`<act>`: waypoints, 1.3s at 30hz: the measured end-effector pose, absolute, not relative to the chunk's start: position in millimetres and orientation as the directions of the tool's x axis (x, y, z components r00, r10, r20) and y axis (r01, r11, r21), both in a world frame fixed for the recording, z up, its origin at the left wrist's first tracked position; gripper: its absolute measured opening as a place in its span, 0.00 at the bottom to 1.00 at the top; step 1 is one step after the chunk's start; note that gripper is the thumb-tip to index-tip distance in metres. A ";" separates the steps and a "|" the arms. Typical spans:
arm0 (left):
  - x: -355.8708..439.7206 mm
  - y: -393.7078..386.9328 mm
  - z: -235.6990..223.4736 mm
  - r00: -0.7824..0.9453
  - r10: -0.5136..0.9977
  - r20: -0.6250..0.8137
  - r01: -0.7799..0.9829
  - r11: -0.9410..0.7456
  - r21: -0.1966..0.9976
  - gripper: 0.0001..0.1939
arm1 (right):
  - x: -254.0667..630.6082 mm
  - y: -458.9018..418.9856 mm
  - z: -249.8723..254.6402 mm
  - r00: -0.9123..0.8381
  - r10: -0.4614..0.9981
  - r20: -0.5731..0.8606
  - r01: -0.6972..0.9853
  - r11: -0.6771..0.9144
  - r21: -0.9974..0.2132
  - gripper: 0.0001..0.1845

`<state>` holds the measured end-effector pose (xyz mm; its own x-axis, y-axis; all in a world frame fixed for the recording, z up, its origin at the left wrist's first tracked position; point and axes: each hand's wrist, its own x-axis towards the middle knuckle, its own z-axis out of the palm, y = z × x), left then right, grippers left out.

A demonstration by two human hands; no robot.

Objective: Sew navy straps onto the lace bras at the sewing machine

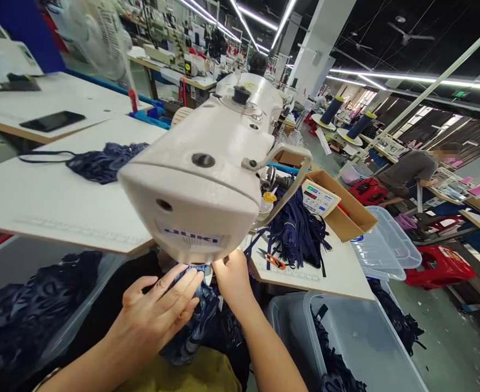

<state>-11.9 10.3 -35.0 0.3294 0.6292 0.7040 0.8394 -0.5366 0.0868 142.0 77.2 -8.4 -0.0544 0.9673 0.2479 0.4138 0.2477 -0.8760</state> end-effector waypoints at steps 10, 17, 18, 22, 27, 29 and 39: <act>-2.0 15.5 -19.8 0.265 0.618 0.740 0.849 -0.513 0.125 0.13 | 140.9 87.7 -11.8 -0.133 0.949 0.288 0.373 0.317 -0.872 0.15; -2.2 15.0 -20.9 0.282 0.604 0.745 0.854 -0.513 0.092 0.15 | 138.3 89.4 -5.8 -0.164 0.928 0.333 0.340 0.370 -0.865 0.20; -2.2 15.1 -21.1 0.282 0.601 0.748 0.854 -0.513 0.090 0.15 | 137.7 89.0 -4.7 -0.157 0.932 0.326 0.326 0.360 -0.874 0.21; -1.4 15.4 -21.2 0.265 0.602 0.754 0.856 -0.507 0.105 0.14 | 136.3 87.4 -3.8 -0.138 0.941 0.310 0.304 0.338 -0.891 0.22; -1.1 15.1 -23.0 0.273 0.600 0.752 0.860 -0.502 0.088 0.15 | 135.8 88.1 -5.0 -0.110 0.935 0.336 0.316 0.354 -0.881 0.22; -1.4 14.8 -23.6 0.275 0.608 0.745 0.863 -0.497 0.087 0.15 | 135.7 88.2 -4.7 -0.106 0.937 0.333 0.324 0.349 -0.879 0.21; -1.9 14.1 -23.0 0.276 0.608 0.745 0.871 -0.486 0.074 0.15 | 135.5 85.5 -1.0 -0.105 0.946 0.306 0.365 0.323 -0.873 0.19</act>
